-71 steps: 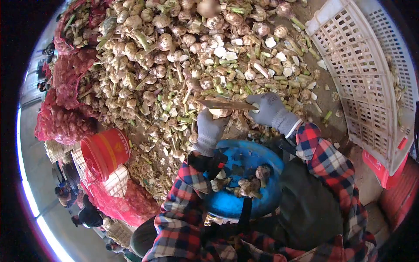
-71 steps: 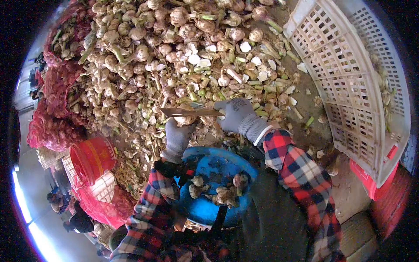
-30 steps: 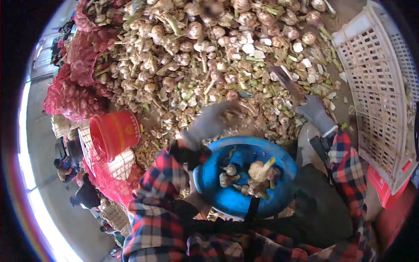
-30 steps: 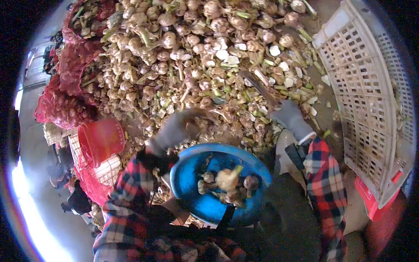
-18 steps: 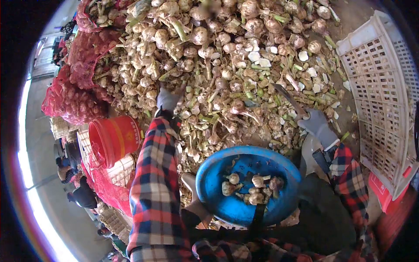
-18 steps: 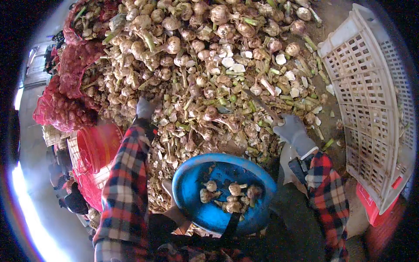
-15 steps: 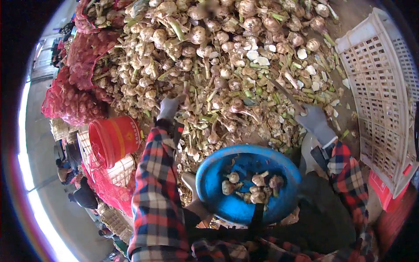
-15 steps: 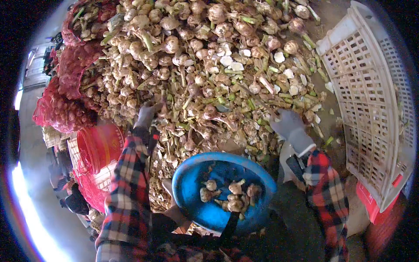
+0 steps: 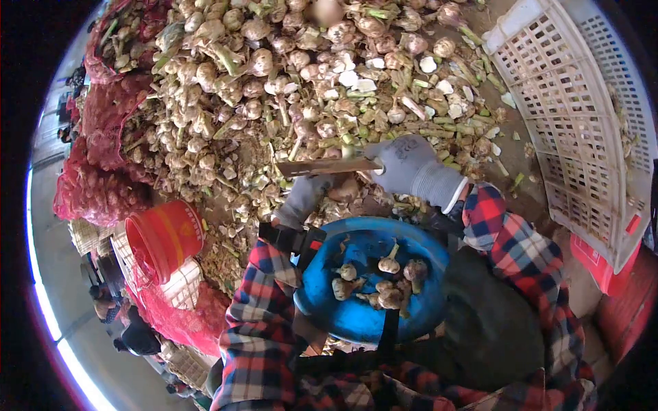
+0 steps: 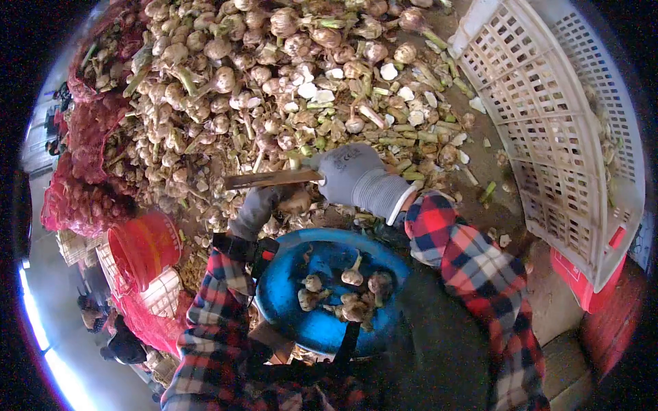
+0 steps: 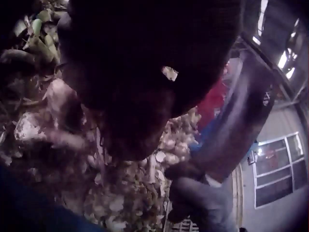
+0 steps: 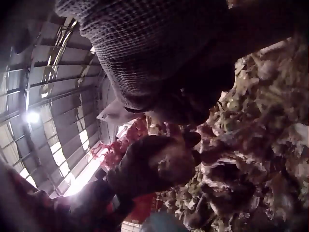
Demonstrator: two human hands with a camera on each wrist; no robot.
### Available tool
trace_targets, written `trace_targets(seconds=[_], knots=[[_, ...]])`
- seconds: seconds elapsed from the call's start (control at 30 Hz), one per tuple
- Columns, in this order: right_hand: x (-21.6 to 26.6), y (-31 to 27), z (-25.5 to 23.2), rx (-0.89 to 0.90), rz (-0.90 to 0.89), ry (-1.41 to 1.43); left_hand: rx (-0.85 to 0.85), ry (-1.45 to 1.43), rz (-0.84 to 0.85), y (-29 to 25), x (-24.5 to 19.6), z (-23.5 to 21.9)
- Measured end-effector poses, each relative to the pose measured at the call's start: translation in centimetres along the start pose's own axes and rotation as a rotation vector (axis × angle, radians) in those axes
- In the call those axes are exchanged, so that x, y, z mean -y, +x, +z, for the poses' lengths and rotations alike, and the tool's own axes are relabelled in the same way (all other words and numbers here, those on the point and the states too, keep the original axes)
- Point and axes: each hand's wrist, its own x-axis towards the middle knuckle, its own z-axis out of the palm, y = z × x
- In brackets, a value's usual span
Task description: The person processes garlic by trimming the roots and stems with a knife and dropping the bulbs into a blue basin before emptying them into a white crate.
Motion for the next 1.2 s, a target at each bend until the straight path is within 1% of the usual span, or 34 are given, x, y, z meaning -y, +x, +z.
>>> trace_targets(seconds=[0.03,0.07,0.1,0.13,0.17,0.2,0.27,0.3,0.33,0.37,0.4,0.43,0.47,0.5,0.53,0.6,0.73,0.87,0.93,0.97,1.0,1.03,1.07,1.1,1.17,1.2], knots=[[-0.4,-0.1,0.1,-0.009,0.003,0.024,0.039,-0.369,-0.203,1.3,-3.3,-0.6],[-0.9,-0.1,0.1,-0.017,0.006,0.049,0.08,-0.736,-0.409,1.9,-5.4,-1.1],[-3.5,1.0,1.8,0.07,0.078,0.034,0.128,-0.594,-0.407,1.6,-5.5,-1.7],[-5.9,0.8,2.4,0.129,0.182,-0.043,0.125,-0.593,-0.406,1.7,-6.0,-2.0],[-7.8,0.4,2.4,0.183,0.282,-0.126,0.064,-0.785,-0.551,1.9,-6.4,-2.3],[-8.8,-0.1,2.3,0.182,0.282,-0.127,0.009,-0.98,-0.698,1.9,-6.6,-2.4],[-10.0,-1.4,2.5,-0.015,0.553,0.134,-0.066,-1.354,-0.648,1.0,-4.8,-1.2],[-8.3,-1.9,1.8,-0.131,0.539,0.085,-0.323,-1.229,-0.617,0.4,-0.6,2.5],[-6.9,-2.0,1.1,-0.137,0.538,0.083,-0.319,-0.902,-0.427,0.0,-0.9,2.8],[-5.6,-2.0,0.8,-0.077,0.431,0.092,-0.365,-0.48,-0.27,-0.4,-1.2,3.0],[-4.6,-2.1,0.8,-0.017,0.322,0.101,-0.468,-0.115,-0.156,-0.8,-1.3,3.2],[-4.0,-2.1,1.4,-0.019,0.319,0.102,-0.347,-0.361,-0.195,-1.1,-0.1,4.2],[-3.3,-2.1,2.1,-0.134,0.073,0.066,-0.309,-0.348,-0.205,-0.9,-0.6,4.3],[-2.8,-2.2,2.6,-0.245,-0.171,0.031,-0.276,-0.249,-0.199,-0.9,-1.0,4.4],[-2.5,-2.0,3.0,-0.246,-0.17,0.032,-0.246,-0.117,-0.178,-0.8,-1.4,4.3],[-1.5,-1.7,2.9,-0.323,-0.248,-0.009,-0.179,0.072,-0.147,-0.5,-2.5,3.7],[-0.9,-1.3,2.8,-0.339,-0.224,-0.007,-0.078,0.292,-0.113,-0.3,-4.2,3.0],[-1.2,-1.2,2.9,-0.294,-0.188,-0.028,0.014,0.399,-0.124,0.1,-5.8,3.0],[-1.4,-1.1,2.4,-0.138,-0.081,-0.005,-0.004,0.334,-0.175,0.3,-6.1,3.6],[-1.4,-1.2,2.1,-0.136,-0.078,-0.006,-0.16,0.172,-0.248,0.6,-6.0,4.3],[-1.3,-1.4,1.7,-0.084,-0.064,-0.015,-0.16,0.168,-0.248,0.3,-6.0,4.5],[-1.2,-1.5,1.4,-0.033,-0.049,-0.026,-0.189,0.124,-0.3,-0.3,-6.1,4.6],[-1.5,-1.5,1.4,-0.034,-0.047,-0.032,-0.22,0.08,-0.351,-0.3,-6.7,4.2],[-1.9,-1.4,1.5,-0.03,-0.054,-0.014,-0.221,0.074,-0.349,-0.1,-7.4,3.9],[-2.8,-1.4,1.9,-0.015,-0.054,0.0,-0.207,-0.059,-0.409,0.1,-8.7,3.4],[-3.5,-1.3,2.1,-0.048,-0.019,0.001,-0.207,-0.07,-0.41,0.0,-8.7,3.4]])
